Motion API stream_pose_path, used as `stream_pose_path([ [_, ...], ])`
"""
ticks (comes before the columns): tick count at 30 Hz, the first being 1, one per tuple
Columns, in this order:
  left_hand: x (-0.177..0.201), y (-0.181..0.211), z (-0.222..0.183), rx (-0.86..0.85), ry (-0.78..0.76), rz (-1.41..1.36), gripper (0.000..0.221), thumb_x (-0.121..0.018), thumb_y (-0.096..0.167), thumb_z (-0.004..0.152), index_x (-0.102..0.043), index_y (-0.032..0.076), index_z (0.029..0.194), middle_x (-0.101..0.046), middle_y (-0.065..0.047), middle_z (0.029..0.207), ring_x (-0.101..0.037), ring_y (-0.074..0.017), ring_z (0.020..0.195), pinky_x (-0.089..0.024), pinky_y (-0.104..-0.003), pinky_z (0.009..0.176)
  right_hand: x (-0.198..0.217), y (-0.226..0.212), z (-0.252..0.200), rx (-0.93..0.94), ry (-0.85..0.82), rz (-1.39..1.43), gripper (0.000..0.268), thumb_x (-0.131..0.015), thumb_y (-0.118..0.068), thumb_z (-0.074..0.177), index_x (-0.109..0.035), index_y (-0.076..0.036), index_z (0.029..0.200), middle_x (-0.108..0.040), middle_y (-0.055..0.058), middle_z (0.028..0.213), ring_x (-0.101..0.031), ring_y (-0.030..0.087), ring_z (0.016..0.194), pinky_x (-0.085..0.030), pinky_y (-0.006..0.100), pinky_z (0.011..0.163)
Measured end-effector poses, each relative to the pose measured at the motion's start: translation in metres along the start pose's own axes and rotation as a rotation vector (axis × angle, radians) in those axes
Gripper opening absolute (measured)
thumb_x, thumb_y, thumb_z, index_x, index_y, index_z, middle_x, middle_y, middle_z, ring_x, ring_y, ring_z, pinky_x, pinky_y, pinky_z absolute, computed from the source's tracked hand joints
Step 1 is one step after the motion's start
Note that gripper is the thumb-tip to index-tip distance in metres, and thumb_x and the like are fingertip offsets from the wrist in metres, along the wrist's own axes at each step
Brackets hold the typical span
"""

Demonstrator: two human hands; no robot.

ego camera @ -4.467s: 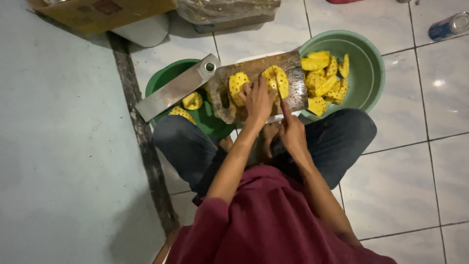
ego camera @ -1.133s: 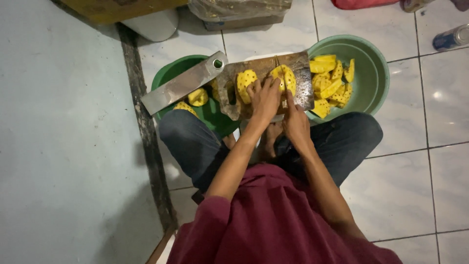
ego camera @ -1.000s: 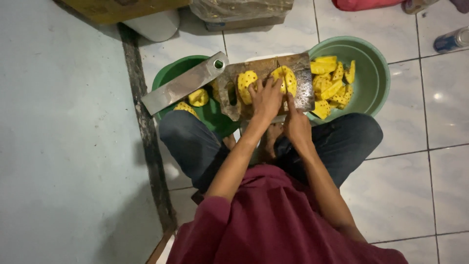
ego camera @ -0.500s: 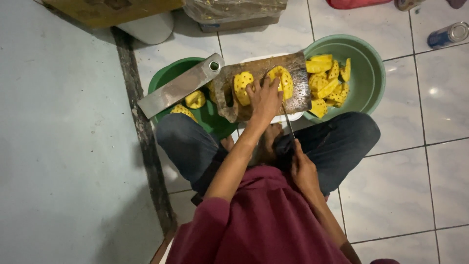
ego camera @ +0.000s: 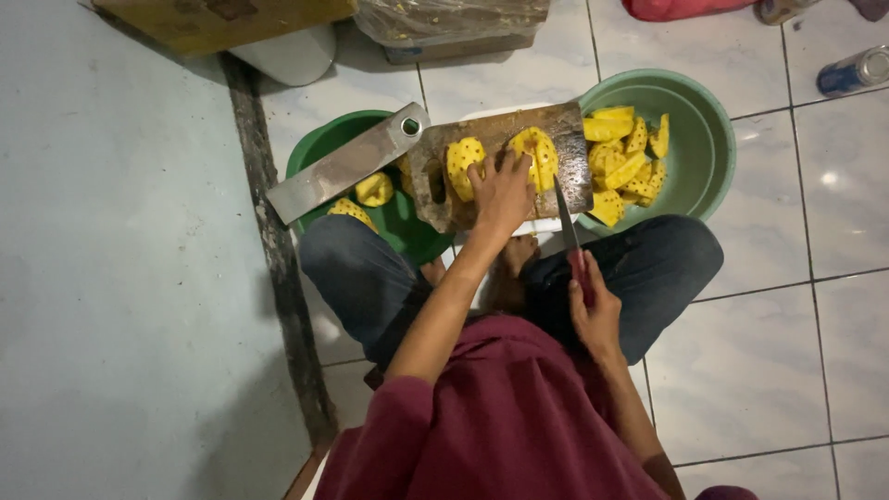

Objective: A person sitting on the floor slices peeled pineapple into smaller pieces on a wooden cutting board using a knife.

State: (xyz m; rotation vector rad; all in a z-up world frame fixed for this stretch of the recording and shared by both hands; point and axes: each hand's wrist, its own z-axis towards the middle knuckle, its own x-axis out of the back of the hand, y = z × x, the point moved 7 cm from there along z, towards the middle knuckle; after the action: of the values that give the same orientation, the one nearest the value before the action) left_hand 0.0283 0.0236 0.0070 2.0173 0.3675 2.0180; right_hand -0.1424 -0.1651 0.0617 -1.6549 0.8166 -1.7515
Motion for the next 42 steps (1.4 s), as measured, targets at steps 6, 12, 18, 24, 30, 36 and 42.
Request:
stream_pose_path([
  [6,-0.007,-0.001,0.001,0.002,-0.027,0.008,0.039,-0.068,0.032,0.089,-0.059,0.024,0.126,-0.063,-0.008,0.138,-0.053,-0.0354,0.124,-0.028,-0.059,0.102,-0.009,0.018,0.004,-0.002,0.031,0.027,0.051,-0.066,-0.011,0.097,-0.060,-0.013,0.148,-0.073,0.025,0.111,-0.071,0.042,0.097,-0.057,0.052,0.080],
  [12,-0.005,0.000,0.003,0.000,-0.070,-0.003,0.040,-0.067,0.030,0.091,-0.059,0.022,0.129,-0.062,-0.010,0.139,-0.052,-0.0370,0.127,-0.026,-0.061,0.103,-0.013,0.023,0.003,0.022,0.030,0.014,0.051,-0.068,-0.011,0.095,-0.062,-0.012,0.145,-0.072,0.020,0.119,-0.069,0.040,0.107,-0.057,0.049,0.086],
  [18,-0.002,0.003,0.007,0.004,-0.093,0.028,0.039,-0.067,0.031,0.090,-0.059,0.023,0.127,-0.063,-0.011,0.136,-0.053,-0.0374,0.124,-0.028,-0.060,0.100,-0.014,0.020,0.006,-0.023,-0.010,0.003,0.048,-0.066,-0.016,0.097,-0.062,-0.012,0.145,-0.071,0.024,0.119,-0.067,0.044,0.108,-0.056,0.053,0.088],
  [24,0.006,0.009,0.007,0.014,-0.098,0.054,0.039,-0.067,0.030,0.090,-0.060,0.023,0.128,-0.066,-0.012,0.132,-0.055,-0.0367,0.123,-0.029,-0.059,0.099,-0.015,0.020,0.007,-0.035,-0.019,0.009,0.048,-0.067,-0.016,0.098,-0.062,-0.012,0.145,-0.070,0.025,0.122,-0.066,0.043,0.112,-0.056,0.052,0.090],
  [30,0.007,0.010,0.008,0.025,-0.129,0.056,0.039,-0.067,0.030,0.090,-0.058,0.022,0.128,-0.064,-0.014,0.136,-0.055,-0.0375,0.123,-0.028,-0.059,0.101,-0.016,0.022,0.006,-0.035,-0.018,-0.001,0.048,-0.066,-0.017,0.098,-0.061,-0.014,0.146,-0.071,0.025,0.119,-0.068,0.043,0.108,-0.056,0.052,0.087],
  [36,-0.003,0.007,0.009,0.025,-0.147,0.042,0.041,-0.067,0.031,0.091,-0.057,0.023,0.130,-0.062,-0.014,0.138,-0.055,-0.0372,0.123,-0.028,-0.059,0.101,-0.014,0.017,0.006,-0.020,-0.006,0.007,0.048,-0.067,-0.014,0.097,-0.062,-0.012,0.145,-0.071,0.026,0.120,-0.068,0.043,0.107,-0.057,0.052,0.085],
  [42,0.010,0.007,-0.001,-0.011,-0.119,-0.005,0.040,-0.068,0.025,0.091,-0.056,0.019,0.129,-0.057,-0.015,0.145,-0.052,-0.0397,0.127,-0.026,-0.058,0.103,-0.009,-0.009,0.017,0.028,0.015,0.026,0.051,-0.062,-0.009,0.099,-0.056,-0.007,0.150,-0.069,0.026,0.124,-0.066,0.044,0.112,-0.055,0.052,0.089],
])
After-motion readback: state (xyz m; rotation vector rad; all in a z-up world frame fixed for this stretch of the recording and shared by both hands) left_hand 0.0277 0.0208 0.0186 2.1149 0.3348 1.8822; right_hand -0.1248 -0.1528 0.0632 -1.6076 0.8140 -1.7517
